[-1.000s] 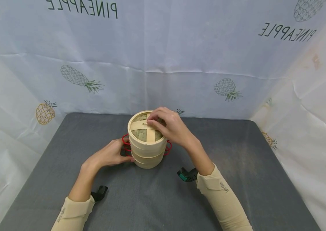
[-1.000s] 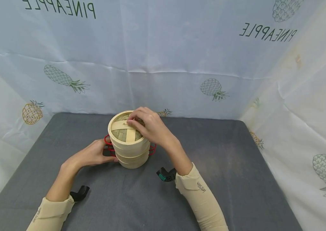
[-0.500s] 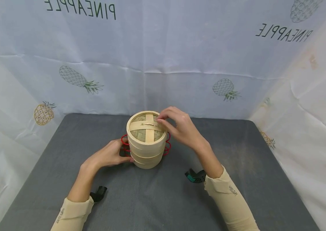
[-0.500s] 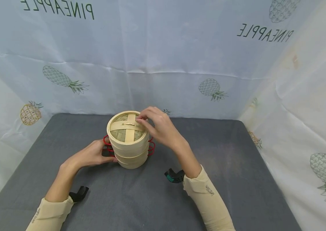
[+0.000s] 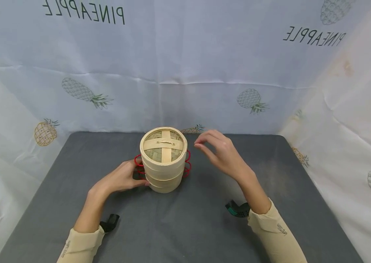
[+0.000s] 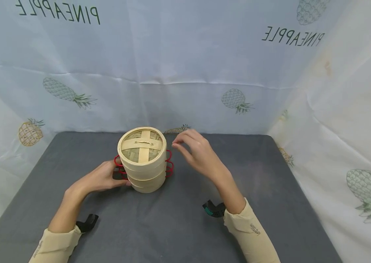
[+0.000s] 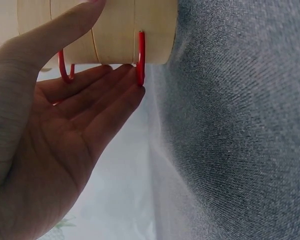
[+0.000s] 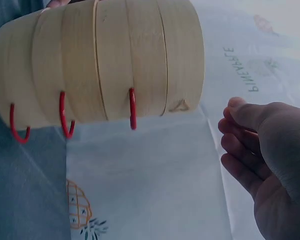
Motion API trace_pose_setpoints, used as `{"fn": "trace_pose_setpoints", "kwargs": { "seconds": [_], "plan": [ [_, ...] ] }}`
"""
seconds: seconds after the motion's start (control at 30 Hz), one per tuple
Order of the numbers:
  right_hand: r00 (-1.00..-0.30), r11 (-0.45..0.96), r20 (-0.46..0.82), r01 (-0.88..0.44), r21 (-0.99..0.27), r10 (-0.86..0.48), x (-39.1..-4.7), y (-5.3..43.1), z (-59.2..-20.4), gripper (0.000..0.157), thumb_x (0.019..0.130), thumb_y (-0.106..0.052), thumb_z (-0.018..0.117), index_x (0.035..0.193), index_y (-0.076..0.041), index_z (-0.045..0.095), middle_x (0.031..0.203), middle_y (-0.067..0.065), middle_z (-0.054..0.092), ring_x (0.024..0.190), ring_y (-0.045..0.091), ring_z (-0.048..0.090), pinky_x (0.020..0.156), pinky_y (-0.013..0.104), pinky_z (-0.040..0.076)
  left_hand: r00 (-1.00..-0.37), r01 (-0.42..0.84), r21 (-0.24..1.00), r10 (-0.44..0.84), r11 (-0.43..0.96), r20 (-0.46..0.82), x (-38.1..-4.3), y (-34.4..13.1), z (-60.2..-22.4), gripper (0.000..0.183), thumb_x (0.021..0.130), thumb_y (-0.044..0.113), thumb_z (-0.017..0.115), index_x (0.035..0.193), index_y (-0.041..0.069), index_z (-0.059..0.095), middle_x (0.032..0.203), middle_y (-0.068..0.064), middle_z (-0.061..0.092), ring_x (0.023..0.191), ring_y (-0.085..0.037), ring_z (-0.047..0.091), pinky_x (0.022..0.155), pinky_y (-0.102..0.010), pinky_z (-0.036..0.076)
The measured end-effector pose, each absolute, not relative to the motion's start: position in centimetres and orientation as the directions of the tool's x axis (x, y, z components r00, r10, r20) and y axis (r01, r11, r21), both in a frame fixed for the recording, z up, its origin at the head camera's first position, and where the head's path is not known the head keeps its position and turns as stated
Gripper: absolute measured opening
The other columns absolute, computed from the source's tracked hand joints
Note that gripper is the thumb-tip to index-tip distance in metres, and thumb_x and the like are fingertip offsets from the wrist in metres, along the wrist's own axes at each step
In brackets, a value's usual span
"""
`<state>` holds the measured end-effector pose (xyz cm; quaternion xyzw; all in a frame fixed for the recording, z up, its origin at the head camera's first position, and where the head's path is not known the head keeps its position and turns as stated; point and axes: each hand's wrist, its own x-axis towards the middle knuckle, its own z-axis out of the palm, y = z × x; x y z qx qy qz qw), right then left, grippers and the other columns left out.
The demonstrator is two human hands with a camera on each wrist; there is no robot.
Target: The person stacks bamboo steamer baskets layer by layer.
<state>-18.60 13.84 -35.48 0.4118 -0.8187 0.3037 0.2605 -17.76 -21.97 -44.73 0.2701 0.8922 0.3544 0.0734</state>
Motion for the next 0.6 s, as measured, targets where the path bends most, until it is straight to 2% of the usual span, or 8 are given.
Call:
{"fn": "trace_pose_setpoints", "kwargs": {
  "seconds": [0.23,0.37,0.53,0.6],
  "plan": [
    [-0.538,0.519,0.676,-0.814,-0.261,-0.504,-18.1,15.7,-36.7,0.015,0.091,-0.003,0.085,0.103,-0.007,0.076,0.104,0.005,0.076,0.1,0.021,0.07,0.082,0.036,0.059,-0.849,0.436,0.651,0.524,0.621,0.069,-17.9,-23.0,-44.9,0.048,0.086,0.022,0.094,0.124,0.009,0.068,0.12,-0.007,0.078,0.106,-0.025,0.08,0.092,-0.043,0.066],
    [-0.531,0.531,0.675,-0.814,-0.238,-0.512,-18.0,17.2,-37.5,0.01,0.1,-0.014,0.079,0.105,-0.006,0.076,0.104,0.006,0.076,0.1,0.022,0.069,0.082,0.037,0.059,-0.851,0.443,0.648,0.519,0.62,0.085,-17.9,-23.2,-45.2,0.051,0.086,0.025,0.095,0.126,0.008,0.068,0.12,-0.007,0.079,0.105,-0.025,0.08,0.09,-0.042,0.066],
    [-0.507,0.541,0.673,-0.82,-0.186,-0.538,-18.1,19.2,-38.5,0.037,0.111,-0.035,0.058,0.105,-0.004,0.075,0.103,0.007,0.076,0.095,0.021,0.067,0.077,0.035,0.056,-0.858,0.446,0.65,0.501,0.616,0.114,-17.6,-23.2,-45.5,0.057,0.086,0.027,0.095,0.133,0.011,0.067,0.124,-0.006,0.079,0.11,-0.027,0.079,0.094,-0.046,0.066],
    [-0.496,0.55,0.666,-0.821,-0.151,-0.557,-18.1,19.8,-38.7,0.039,0.112,-0.037,0.054,0.104,-0.004,0.074,0.103,0.007,0.075,0.094,0.021,0.066,0.076,0.032,0.055,-0.862,0.439,0.657,0.492,0.613,0.117,-17.5,-23.3,-45.6,0.059,0.085,0.026,0.096,0.134,0.012,0.066,0.125,-0.006,0.078,0.112,-0.029,0.079,0.095,-0.048,0.065]
  ]
}}
